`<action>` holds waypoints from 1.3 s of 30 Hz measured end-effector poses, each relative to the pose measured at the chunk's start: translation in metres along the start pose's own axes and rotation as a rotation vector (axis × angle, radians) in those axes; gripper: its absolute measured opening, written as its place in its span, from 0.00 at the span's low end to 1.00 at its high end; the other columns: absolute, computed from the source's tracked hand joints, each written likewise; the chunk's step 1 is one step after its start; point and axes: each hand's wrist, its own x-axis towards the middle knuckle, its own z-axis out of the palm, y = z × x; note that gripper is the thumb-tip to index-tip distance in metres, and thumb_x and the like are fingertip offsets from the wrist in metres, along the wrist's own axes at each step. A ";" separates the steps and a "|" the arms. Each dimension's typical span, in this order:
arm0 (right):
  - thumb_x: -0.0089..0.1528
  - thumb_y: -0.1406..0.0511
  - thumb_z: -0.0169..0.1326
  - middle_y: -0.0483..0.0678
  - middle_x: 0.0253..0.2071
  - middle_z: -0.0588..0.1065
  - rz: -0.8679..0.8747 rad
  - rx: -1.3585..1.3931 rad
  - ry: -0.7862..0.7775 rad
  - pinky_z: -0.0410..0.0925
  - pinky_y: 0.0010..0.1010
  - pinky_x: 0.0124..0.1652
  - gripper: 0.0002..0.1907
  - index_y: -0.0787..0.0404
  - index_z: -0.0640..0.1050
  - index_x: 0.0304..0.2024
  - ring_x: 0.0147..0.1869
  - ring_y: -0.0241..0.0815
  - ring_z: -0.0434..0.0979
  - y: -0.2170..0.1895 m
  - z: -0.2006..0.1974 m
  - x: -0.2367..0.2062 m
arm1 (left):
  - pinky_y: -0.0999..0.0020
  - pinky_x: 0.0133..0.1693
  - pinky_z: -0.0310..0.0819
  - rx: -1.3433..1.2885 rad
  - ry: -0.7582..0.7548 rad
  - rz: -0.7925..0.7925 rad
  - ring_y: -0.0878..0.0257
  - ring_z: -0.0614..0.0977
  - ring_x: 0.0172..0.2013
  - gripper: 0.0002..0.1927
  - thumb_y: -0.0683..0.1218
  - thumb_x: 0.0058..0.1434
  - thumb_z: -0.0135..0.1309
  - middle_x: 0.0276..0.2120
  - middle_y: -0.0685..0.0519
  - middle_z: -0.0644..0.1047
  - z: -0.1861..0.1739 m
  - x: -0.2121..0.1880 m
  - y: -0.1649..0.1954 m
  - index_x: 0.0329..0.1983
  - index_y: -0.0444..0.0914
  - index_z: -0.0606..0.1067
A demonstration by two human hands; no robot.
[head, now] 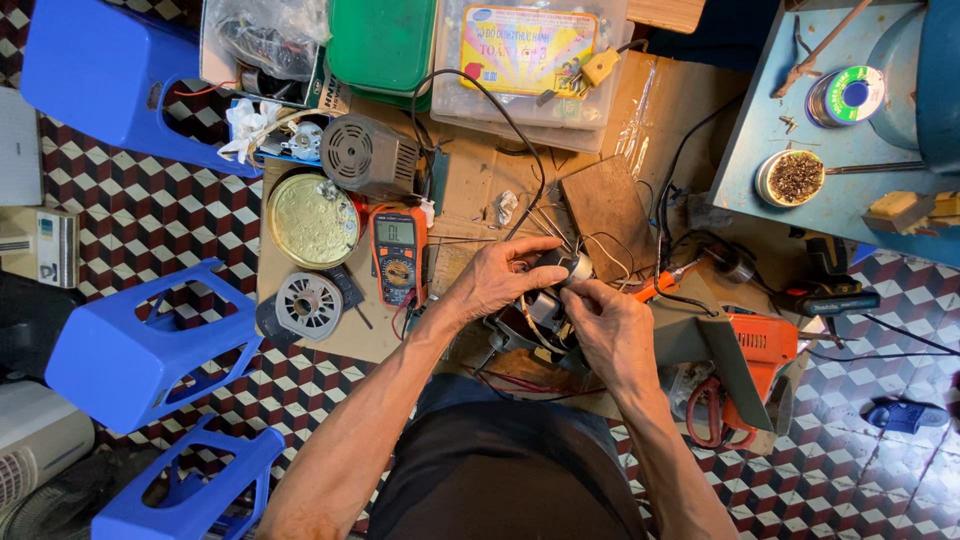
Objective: The person disassembles a small electric motor, removes the rotor, and uses a multimeter to test the windings. They then reassemble the motor and use a heat gun to apply heat to the housing.
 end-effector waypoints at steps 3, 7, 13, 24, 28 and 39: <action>0.62 0.62 0.59 0.46 0.23 0.78 -0.012 0.036 -0.006 0.68 0.26 0.29 0.12 0.61 0.84 0.44 0.26 0.30 0.73 0.000 -0.002 -0.002 | 0.64 0.56 0.77 0.021 0.006 0.033 0.58 0.81 0.56 0.35 0.61 0.58 0.63 0.58 0.48 0.79 0.001 -0.001 0.000 0.63 0.37 0.75; 0.62 0.62 0.59 0.43 0.24 0.77 0.012 0.132 -0.037 0.67 0.24 0.29 0.12 0.61 0.84 0.44 0.27 0.28 0.71 0.000 -0.005 -0.005 | 0.64 0.54 0.78 0.008 -0.002 0.008 0.58 0.82 0.54 0.35 0.61 0.57 0.63 0.56 0.47 0.80 0.001 -0.003 0.000 0.63 0.38 0.75; 0.62 0.63 0.60 0.42 0.22 0.74 0.117 0.161 -0.079 0.64 0.25 0.26 0.11 0.63 0.85 0.43 0.25 0.29 0.68 -0.002 -0.008 -0.002 | 0.65 0.52 0.79 0.056 0.015 0.004 0.60 0.83 0.52 0.35 0.62 0.56 0.63 0.57 0.49 0.80 0.002 -0.006 0.006 0.63 0.39 0.75; 0.62 0.61 0.60 0.44 0.22 0.76 0.042 -0.006 -0.039 0.67 0.26 0.28 0.13 0.62 0.84 0.44 0.25 0.30 0.72 -0.010 -0.005 -0.005 | 0.68 0.48 0.79 0.087 0.067 0.035 0.63 0.84 0.47 0.34 0.62 0.56 0.63 0.54 0.50 0.82 0.003 -0.014 0.014 0.61 0.40 0.77; 0.62 0.63 0.61 0.41 0.23 0.75 0.029 0.127 0.021 0.66 0.24 0.27 0.11 0.63 0.85 0.43 0.26 0.28 0.69 -0.011 0.001 -0.009 | 0.65 0.52 0.78 0.091 0.087 0.013 0.60 0.83 0.52 0.36 0.64 0.54 0.63 0.55 0.49 0.82 0.002 -0.014 0.010 0.61 0.40 0.77; 0.64 0.62 0.59 0.43 0.25 0.78 0.099 0.093 -0.029 0.67 0.24 0.28 0.13 0.61 0.84 0.47 0.27 0.29 0.73 -0.018 -0.001 -0.011 | 0.62 0.54 0.78 0.033 0.096 0.000 0.55 0.82 0.56 0.39 0.66 0.52 0.63 0.55 0.47 0.81 0.001 -0.014 0.005 0.62 0.40 0.76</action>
